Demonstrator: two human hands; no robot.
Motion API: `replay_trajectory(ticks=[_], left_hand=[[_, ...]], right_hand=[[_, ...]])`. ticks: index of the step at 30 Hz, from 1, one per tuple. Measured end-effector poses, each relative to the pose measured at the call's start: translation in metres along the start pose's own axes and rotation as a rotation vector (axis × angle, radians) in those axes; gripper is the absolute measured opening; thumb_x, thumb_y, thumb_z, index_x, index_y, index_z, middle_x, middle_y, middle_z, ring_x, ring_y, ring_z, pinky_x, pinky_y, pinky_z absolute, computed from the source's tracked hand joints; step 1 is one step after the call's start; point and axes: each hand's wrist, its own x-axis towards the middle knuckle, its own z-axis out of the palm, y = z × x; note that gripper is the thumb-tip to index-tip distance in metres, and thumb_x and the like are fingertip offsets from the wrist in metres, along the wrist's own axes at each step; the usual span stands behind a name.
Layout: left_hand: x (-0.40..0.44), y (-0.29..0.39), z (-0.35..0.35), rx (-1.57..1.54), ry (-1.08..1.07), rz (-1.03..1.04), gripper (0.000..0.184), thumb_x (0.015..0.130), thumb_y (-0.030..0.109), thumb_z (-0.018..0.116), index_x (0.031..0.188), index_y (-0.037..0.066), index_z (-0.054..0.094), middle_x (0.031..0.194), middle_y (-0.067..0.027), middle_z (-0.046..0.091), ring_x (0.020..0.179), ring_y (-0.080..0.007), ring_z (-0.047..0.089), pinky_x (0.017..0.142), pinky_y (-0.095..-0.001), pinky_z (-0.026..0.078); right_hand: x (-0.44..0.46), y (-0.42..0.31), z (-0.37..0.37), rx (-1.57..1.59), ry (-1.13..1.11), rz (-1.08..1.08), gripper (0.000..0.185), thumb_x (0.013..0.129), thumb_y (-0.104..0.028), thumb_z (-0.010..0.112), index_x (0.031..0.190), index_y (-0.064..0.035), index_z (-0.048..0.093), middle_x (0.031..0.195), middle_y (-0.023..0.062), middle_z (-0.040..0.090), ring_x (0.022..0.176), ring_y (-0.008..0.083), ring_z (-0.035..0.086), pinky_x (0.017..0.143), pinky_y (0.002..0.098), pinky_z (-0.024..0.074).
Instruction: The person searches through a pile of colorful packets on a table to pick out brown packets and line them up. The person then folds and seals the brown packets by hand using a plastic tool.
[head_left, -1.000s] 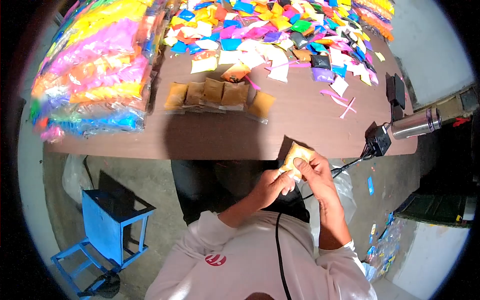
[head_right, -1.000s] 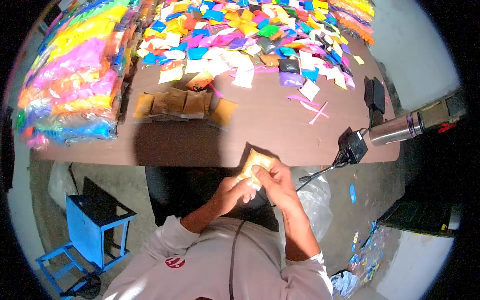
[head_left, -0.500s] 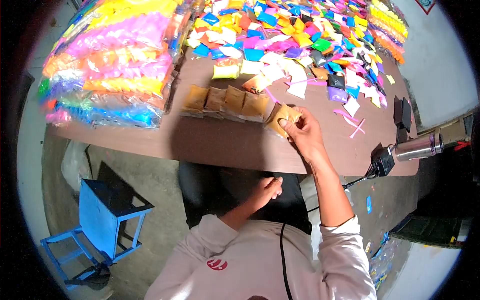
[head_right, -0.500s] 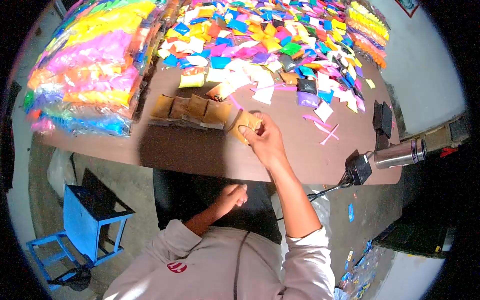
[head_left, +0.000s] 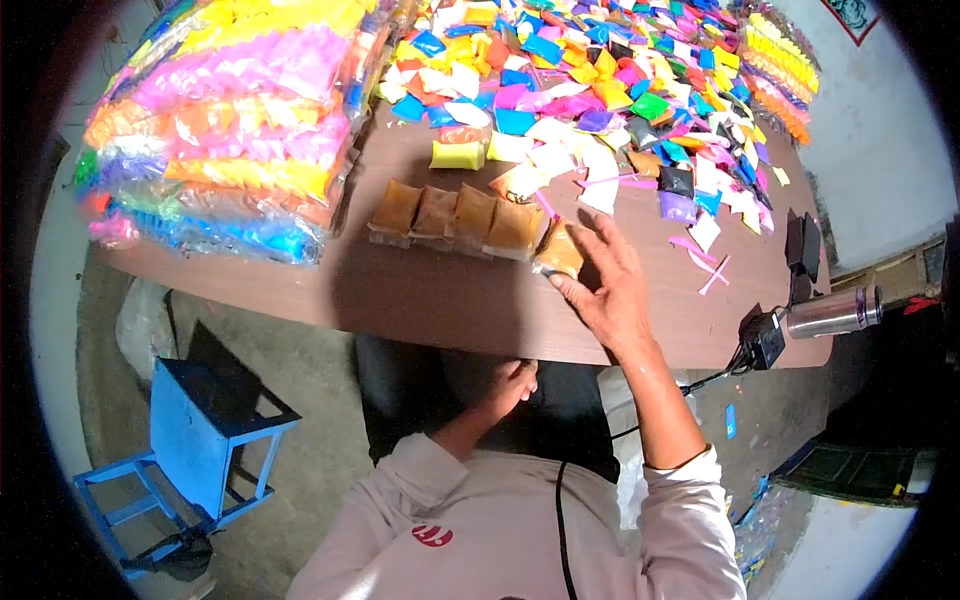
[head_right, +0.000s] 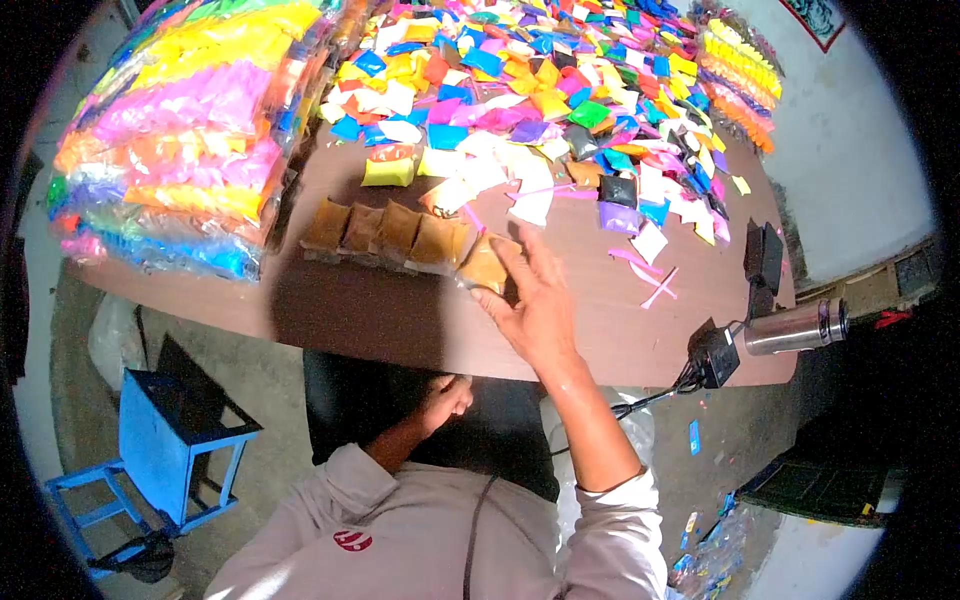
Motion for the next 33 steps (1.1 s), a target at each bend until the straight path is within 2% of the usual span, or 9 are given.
replay_trajectory(ticks=[2, 6, 9, 15, 20, 28, 30, 32, 33], left_hand=[[0.0, -0.003, -0.002, 0.016, -0.002, -0.024, 0.033, 0.095, 0.028, 0.044, 0.069, 0.007, 0.048, 0.064, -0.0012, 0.049, 0.055, -0.0092, 0.043, 0.054, -0.024, 0.037], [0.002, -0.006, -0.007, -0.005, 0.017, -0.014, 0.032, 0.094, 0.026, 0.045, 0.069, 0.007, 0.048, 0.064, -0.0012, 0.049, 0.055, -0.0093, 0.044, 0.054, -0.0241, 0.038], [0.006, -0.016, -0.011, -0.034, 0.045, -0.006, 0.032, 0.094, 0.026, 0.045, 0.069, 0.007, 0.049, 0.063, -0.0013, 0.049, 0.055, -0.0091, 0.043, 0.053, -0.0244, 0.038], [0.009, -0.024, -0.016, -0.006, -0.01, -0.01, 0.03, 0.094, 0.024, 0.044, 0.07, 0.007, 0.048, 0.063, -0.0015, 0.049, 0.053, -0.0087, 0.043, 0.05, -0.0238, 0.037], [0.019, -0.04, -0.023, -0.043, 0.01, -0.019, 0.029, 0.094, 0.024, 0.045, 0.07, 0.008, 0.047, 0.064, -0.0014, 0.049, 0.053, -0.0077, 0.043, 0.049, -0.0231, 0.037], [0.017, -0.037, -0.023, 0.09, 0.001, -0.013, 0.028, 0.094, 0.025, 0.044, 0.073, 0.008, 0.048, 0.067, -0.0002, 0.051, 0.055, -0.0075, 0.044, 0.05, -0.0214, 0.039], [0.024, -0.05, -0.027, 0.023, 0.001, -0.027, 0.029, 0.094, 0.025, 0.044, 0.071, 0.008, 0.047, 0.065, -0.0012, 0.051, 0.054, -0.0077, 0.045, 0.049, -0.0219, 0.039], [0.029, -0.062, -0.033, 0.044, -0.026, 0.012, 0.029, 0.094, 0.024, 0.043, 0.071, 0.008, 0.046, 0.063, -0.0014, 0.05, 0.054, -0.0081, 0.046, 0.049, -0.0225, 0.039], [0.029, -0.062, -0.035, 0.079, -0.019, 0.013, 0.029, 0.094, 0.024, 0.043, 0.07, 0.008, 0.046, 0.062, -0.0012, 0.049, 0.054, -0.0086, 0.046, 0.049, -0.023, 0.039]], right_hand=[[-0.002, 0.007, 0.009, 0.038, -0.038, 0.013, 0.056, 0.068, -0.015, 0.076, 0.12, -0.0116, 0.056, 0.133, 0.0183, 0.044, 0.116, 0.037, 0.046, 0.097, 0.0406, 0.0388], [0.002, 0.024, 0.018, 0.152, -0.113, 0.088, 0.054, 0.07, -0.007, 0.074, 0.12, -0.0074, 0.054, 0.134, 0.0226, 0.042, 0.122, 0.0354, 0.045, 0.095, 0.0373, 0.0434], [0.006, 0.028, 0.019, 0.076, -0.113, 0.022, 0.054, 0.071, -0.008, 0.074, 0.121, -0.0073, 0.053, 0.134, 0.0226, 0.042, 0.122, 0.0348, 0.045, 0.095, 0.0361, 0.0439], [0.014, 0.03, 0.016, 0.175, -0.151, 0.011, 0.051, 0.073, -0.011, 0.074, 0.12, -0.0063, 0.054, 0.136, 0.0224, 0.039, 0.124, 0.0344, 0.042, 0.098, 0.0373, 0.0399], [0.007, 0.034, 0.012, 0.187, -0.106, -0.063, 0.05, 0.078, -0.024, 0.069, 0.121, -0.0035, 0.054, 0.138, 0.0235, 0.036, 0.122, 0.0363, 0.044, 0.098, 0.0367, 0.0391], [0.013, 0.033, 0.009, 0.221, -0.149, -0.025, 0.039, 0.081, -0.017, 0.065, 0.118, -0.0063, 0.057, 0.138, 0.0206, 0.039, 0.123, 0.0357, 0.042, 0.102, 0.0366, 0.0354], [0.018, 0.035, 0.005, 0.265, -0.101, 0.003, 0.036, 0.082, -0.014, 0.063, 0.116, -0.0062, 0.057, 0.135, 0.0197, 0.043, 0.12, 0.0361, 0.045, 0.099, 0.0374, 0.0377], [0.024, 0.056, 0.007, 0.194, 0.103, 0.03, 0.032, 0.083, -0.011, 0.06, 0.114, -0.0062, 0.058, 0.126, 0.0186, 0.051, 0.114, 0.0349, 0.05, 0.096, 0.0379, 0.0402], [0.032, 0.063, 0.007, 0.121, 0.208, 0.072, 0.026, 0.083, -0.009, 0.057, 0.108, -0.0056, 0.06, 0.111, 0.0179, 0.059, 0.104, 0.0347, 0.055, 0.089, 0.0394, 0.0434]])
